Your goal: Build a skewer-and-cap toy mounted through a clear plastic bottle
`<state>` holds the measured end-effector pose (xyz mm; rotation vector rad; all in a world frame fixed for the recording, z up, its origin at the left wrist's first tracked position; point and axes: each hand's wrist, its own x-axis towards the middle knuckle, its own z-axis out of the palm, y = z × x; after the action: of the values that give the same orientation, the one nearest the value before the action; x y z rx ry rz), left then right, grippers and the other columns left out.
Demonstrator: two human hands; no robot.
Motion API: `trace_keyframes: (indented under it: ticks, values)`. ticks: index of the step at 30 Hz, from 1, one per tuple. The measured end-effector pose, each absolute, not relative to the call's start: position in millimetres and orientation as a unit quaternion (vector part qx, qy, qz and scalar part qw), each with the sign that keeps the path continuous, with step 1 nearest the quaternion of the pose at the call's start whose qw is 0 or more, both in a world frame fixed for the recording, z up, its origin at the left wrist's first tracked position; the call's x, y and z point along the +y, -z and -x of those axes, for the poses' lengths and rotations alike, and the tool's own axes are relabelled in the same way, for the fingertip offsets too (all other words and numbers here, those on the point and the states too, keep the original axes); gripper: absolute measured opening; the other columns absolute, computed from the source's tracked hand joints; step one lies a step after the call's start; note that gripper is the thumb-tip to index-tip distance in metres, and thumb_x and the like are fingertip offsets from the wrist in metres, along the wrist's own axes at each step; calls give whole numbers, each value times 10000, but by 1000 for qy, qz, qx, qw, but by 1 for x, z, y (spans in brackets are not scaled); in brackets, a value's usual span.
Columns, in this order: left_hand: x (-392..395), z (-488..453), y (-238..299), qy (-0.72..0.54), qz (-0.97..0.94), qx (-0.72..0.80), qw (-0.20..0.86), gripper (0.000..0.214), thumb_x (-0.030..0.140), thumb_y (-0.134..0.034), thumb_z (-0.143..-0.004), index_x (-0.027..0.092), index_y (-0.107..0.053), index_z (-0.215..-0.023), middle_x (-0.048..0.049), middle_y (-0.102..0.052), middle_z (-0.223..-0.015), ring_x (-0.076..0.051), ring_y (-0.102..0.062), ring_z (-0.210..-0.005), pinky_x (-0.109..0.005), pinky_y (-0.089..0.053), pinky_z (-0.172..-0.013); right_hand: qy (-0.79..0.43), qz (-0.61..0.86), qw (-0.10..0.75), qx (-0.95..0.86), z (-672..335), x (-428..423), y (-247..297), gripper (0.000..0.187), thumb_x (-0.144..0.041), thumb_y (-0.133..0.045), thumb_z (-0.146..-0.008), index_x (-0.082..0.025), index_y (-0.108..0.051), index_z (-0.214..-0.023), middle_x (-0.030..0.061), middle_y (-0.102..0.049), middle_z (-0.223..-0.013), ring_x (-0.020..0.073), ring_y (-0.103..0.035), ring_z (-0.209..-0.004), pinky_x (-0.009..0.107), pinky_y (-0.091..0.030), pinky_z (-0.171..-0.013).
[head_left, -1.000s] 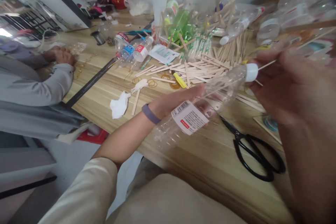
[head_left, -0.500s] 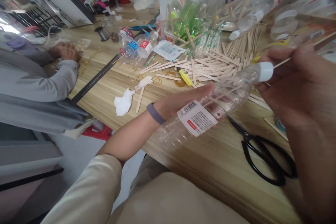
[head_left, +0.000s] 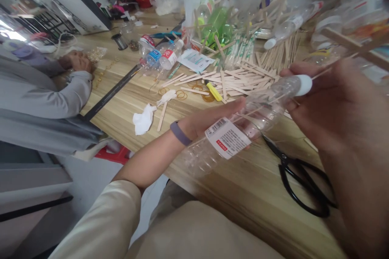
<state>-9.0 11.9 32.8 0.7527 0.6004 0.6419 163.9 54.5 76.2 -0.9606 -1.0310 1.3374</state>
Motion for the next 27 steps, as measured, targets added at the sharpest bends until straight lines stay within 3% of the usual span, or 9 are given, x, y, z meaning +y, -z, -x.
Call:
trace_keyframes:
  ticks: [4, 10, 21, 27]
  values:
    - [10, 7, -35, -306, -335, 288, 844, 502, 485, -258, -963, 141, -542, -1193, -84, -581, -1013, -194, -606, -842, -347, -442, -757, -551, 406, 587, -432, -166, 57, -75, 401, -144, -419, -913, -234, -664, -608, 18, -657, -805, 188, -624, -891, 338, -434, -685]
    - [7, 4, -37, -312, -295, 266, 863, 443, 455, -288, -980, 154, -612, -971, -44, -577, -866, -149, -568, -741, -313, -425, -738, -551, 431, 583, -413, -162, 58, -72, 424, -175, -419, -943, -210, -711, -638, 32, -636, -752, 155, -594, -743, 311, -411, -620]
    - [9, 3, -40, -308, -286, 283, 862, 493, 426, -230, -997, 122, -617, -1021, -31, -579, -777, -146, -605, -689, -308, -442, -708, -574, 419, 580, -399, -158, 54, -76, 511, -159, -349, -981, -184, -710, -620, 32, -622, -732, 115, -588, -701, 302, -418, -669]
    - [10, 5, -39, -328, -297, 282, 851, 518, 421, -233, -998, 93, -620, -1104, -60, -624, -860, -167, -639, -703, -364, -461, -723, -578, 380, 577, -434, -157, 53, -67, 299, -206, -502, -896, -201, -735, -708, 36, -648, -731, 157, -591, -736, 315, -434, -650]
